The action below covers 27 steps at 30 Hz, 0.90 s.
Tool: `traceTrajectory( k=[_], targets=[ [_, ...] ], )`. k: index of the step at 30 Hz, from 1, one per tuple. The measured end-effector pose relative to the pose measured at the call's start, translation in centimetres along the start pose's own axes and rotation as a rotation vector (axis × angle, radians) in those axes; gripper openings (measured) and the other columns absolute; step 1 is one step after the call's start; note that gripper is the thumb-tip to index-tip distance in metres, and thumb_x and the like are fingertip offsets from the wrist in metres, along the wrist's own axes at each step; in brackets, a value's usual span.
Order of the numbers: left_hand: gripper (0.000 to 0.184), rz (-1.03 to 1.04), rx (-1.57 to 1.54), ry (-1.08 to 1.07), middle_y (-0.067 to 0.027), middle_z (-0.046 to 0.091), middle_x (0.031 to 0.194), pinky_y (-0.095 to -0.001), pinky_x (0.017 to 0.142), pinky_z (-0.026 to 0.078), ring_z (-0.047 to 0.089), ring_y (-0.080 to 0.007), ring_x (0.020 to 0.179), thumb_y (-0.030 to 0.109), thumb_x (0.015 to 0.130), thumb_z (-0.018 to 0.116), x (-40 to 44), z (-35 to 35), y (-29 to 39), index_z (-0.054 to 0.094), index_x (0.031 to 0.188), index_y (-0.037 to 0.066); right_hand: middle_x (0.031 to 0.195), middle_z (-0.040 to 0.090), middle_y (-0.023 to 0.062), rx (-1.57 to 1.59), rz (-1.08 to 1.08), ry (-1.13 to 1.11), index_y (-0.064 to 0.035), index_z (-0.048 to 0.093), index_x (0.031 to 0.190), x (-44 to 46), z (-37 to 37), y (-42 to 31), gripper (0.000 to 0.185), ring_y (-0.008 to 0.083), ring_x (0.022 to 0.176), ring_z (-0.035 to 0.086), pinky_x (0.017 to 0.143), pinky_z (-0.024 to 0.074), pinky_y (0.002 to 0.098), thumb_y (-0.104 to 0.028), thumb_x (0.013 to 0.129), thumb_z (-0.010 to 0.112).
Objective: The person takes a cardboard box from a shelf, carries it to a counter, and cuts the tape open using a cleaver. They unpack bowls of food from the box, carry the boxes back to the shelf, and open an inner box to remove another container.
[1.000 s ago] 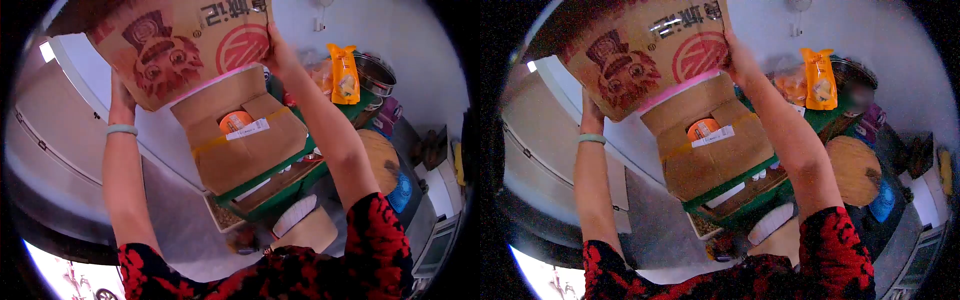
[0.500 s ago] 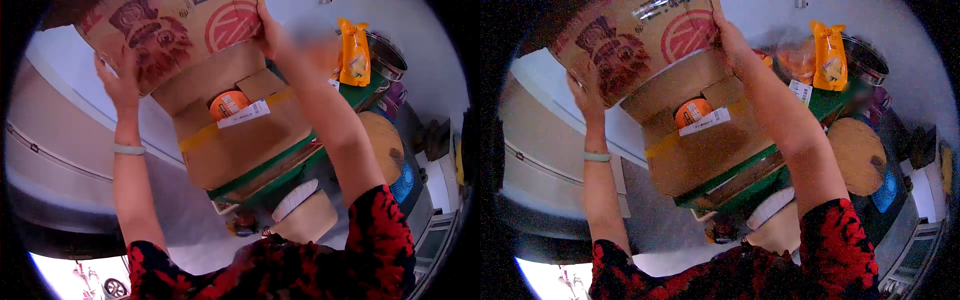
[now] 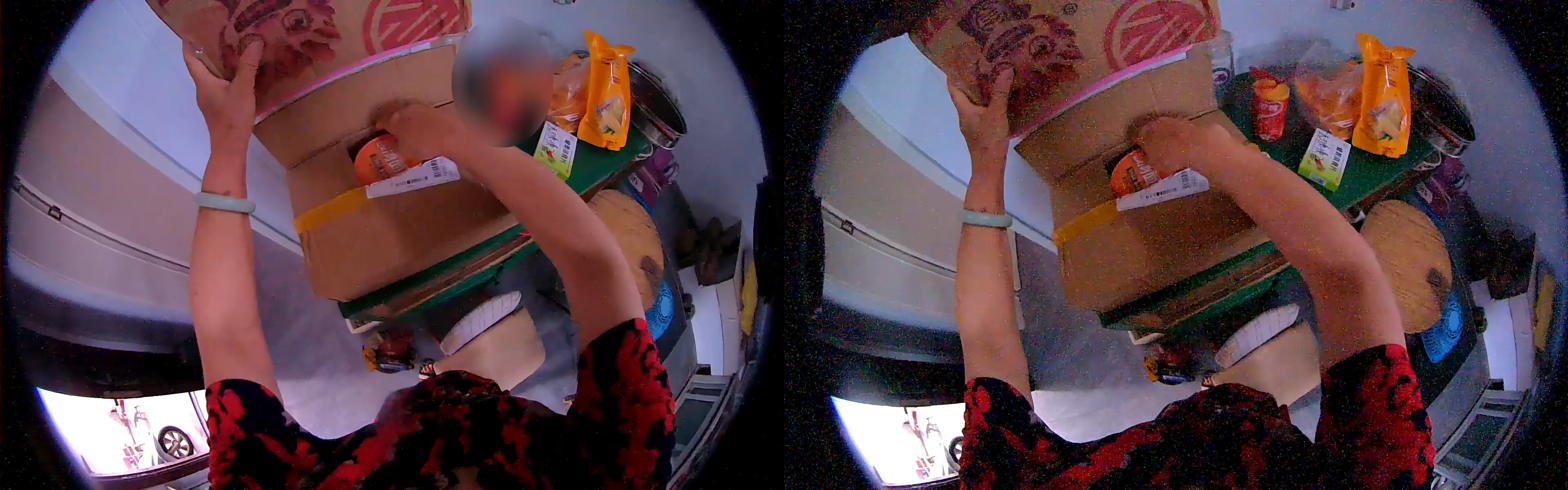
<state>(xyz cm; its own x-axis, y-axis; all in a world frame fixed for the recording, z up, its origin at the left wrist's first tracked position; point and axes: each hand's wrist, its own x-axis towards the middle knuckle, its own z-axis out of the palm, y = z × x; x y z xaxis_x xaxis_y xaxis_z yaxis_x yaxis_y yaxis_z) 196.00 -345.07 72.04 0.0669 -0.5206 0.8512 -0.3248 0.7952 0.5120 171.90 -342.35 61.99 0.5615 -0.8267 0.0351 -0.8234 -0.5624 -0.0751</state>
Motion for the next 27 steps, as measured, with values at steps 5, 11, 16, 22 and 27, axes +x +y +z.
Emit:
traceTrajectory(
  k=[5, 11, 16, 22, 27],
  targets=[
    [0.091, 0.022, -0.048, -0.021, -0.0162, 0.043, 0.136, -0.0339, 0.103, 0.037, 0.044, -0.0257, 0.124, 0.026, 0.079, 0.074, -0.2, 0.2, 1.3, 0.016, 0.145, 0.000, 0.109, 0.064, 0.0202, -0.233, -0.099, -0.100, -0.0014, 0.068, 0.101, 3.4, 0.3, 0.6, 0.028, 0.0363, 0.100, 0.062, 0.087, 0.0497, 0.0458, -0.011, 0.081, 0.051],
    [0.097, 0.064, 0.143, 0.001, -0.0199, 0.037, 0.142, -0.0377, 0.107, 0.032, 0.040, -0.0303, 0.129, 0.040, 0.080, 0.073, 0.3, -0.4, -1.1, 0.014, 0.145, -0.001, 0.108, 0.064, 0.0192, -0.120, -0.073, -0.088, -0.0003, 0.066, 0.101, 3.5, -1.2, 0.7, 0.027, 0.0359, 0.100, 0.061, 0.086, 0.0491, 0.0453, -0.012, 0.081, 0.052],
    [0.097, 0.078, 0.008, -0.039, -0.0203, 0.036, 0.142, -0.0375, 0.108, 0.032, 0.040, -0.0308, 0.129, 0.039, 0.081, 0.073, 0.0, -0.7, -0.1, 0.013, 0.145, -0.001, 0.106, 0.061, 0.0183, -0.201, -0.071, -0.071, -0.0022, 0.063, 0.102, 0.7, -2.9, 1.4, 0.027, 0.0346, 0.105, 0.056, 0.090, 0.0458, 0.0431, -0.020, 0.087, 0.049],
    [0.093, 0.087, -0.008, -0.046, -0.0196, 0.038, 0.141, -0.0378, 0.107, 0.033, 0.040, -0.0301, 0.129, 0.038, 0.082, 0.072, 0.0, -0.7, 0.2, 0.015, 0.145, 0.000, 0.108, 0.060, 0.0197, -0.034, -0.148, 0.090, -0.0002, 0.061, 0.103, -0.6, -1.8, 4.7, 0.033, 0.0360, 0.101, 0.057, 0.089, 0.0462, 0.0424, -0.028, 0.091, 0.049],
    [0.089, 0.106, -0.102, -0.066, -0.0165, 0.042, 0.138, -0.0349, 0.104, 0.035, 0.043, -0.0266, 0.125, 0.030, 0.081, 0.073, -0.2, -0.7, 1.2, 0.017, 0.144, 0.000, 0.105, 0.062, 0.0215, 0.203, 0.092, -0.067, 0.0011, 0.060, 0.108, -2.8, -3.8, -0.9, 0.038, 0.0371, 0.100, 0.060, 0.087, 0.0481, 0.0448, -0.032, 0.093, 0.048]
  ],
)
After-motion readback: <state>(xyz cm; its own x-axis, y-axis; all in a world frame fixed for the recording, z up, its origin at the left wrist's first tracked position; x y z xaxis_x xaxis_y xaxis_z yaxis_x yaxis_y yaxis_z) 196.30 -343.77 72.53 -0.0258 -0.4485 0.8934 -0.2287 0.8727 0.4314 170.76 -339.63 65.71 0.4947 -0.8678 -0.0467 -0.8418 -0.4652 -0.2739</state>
